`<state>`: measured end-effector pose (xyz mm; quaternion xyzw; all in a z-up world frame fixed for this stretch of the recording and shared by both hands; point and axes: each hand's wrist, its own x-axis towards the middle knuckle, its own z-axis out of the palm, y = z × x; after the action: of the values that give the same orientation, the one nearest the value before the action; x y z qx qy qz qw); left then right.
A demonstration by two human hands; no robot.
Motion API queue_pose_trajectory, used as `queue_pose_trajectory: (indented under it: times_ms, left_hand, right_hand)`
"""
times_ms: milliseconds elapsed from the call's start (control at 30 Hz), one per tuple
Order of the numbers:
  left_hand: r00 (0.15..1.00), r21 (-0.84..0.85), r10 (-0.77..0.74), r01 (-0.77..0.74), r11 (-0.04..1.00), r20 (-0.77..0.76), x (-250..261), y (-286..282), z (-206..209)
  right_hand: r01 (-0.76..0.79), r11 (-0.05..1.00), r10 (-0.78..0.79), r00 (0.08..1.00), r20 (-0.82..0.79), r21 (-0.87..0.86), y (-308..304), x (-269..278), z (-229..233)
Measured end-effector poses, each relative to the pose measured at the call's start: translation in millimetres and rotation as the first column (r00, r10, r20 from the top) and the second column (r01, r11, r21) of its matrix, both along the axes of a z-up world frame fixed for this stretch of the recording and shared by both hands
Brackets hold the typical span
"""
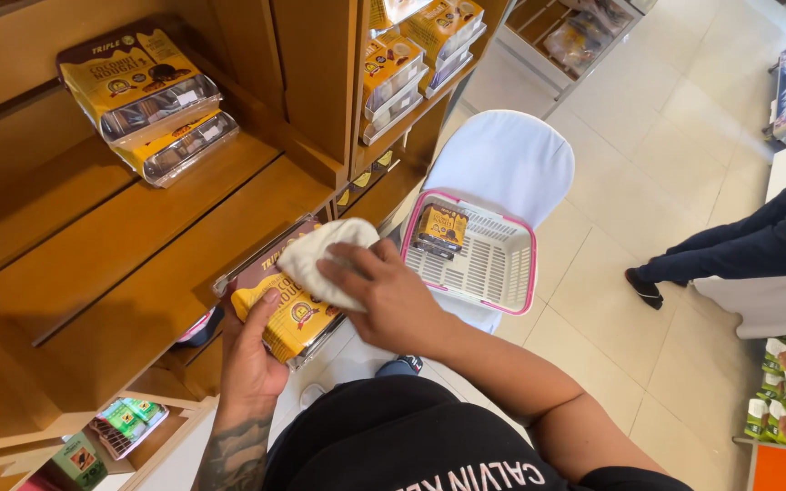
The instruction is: Wiping down boxes of snacks and cleaning the wooden shelf surface in a grocery store.
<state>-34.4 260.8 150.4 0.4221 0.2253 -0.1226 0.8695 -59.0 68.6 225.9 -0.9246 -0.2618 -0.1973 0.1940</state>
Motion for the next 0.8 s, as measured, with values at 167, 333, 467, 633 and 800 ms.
queue_pose_trajectory:
  times_ms: [167, 333, 467, 633, 800]
  left_hand:
    - [0.997, -0.006, 0.059, -0.059, 0.998, 0.05, 2, -7, 1]
    - [0.999, 0.003, 0.027, -0.027, 1.0, 0.035, 0, -3, -4]
    - [0.998, -0.012, 0.042, -0.041, 0.999, 0.042, 4, -6, -18]
    - [0.997, -0.106, 0.069, -0.067, 0.992, 0.018, 9, 3, -57]
    - [0.999, -0.084, 0.024, -0.022, 0.996, 0.029, 4, 8, -33]
  right_hand:
    - [-0.109, 0.992, 0.114, 0.99, -0.082, 0.068, 17, -15, 1]
    - [0.016, 1.0, -0.016, 0.995, -0.099, -0.003, -8, -1, 5]
    - [-0.08, 0.997, 0.078, 0.99, -0.114, -0.015, 10, -18, 6]
    - [-0.213, 0.97, 0.233, 0.95, -0.206, 0.113, -1, -17, 9]
    - [0.214, 0.954, -0.24, 0.965, -0.106, -0.211, -48, 3, 18]
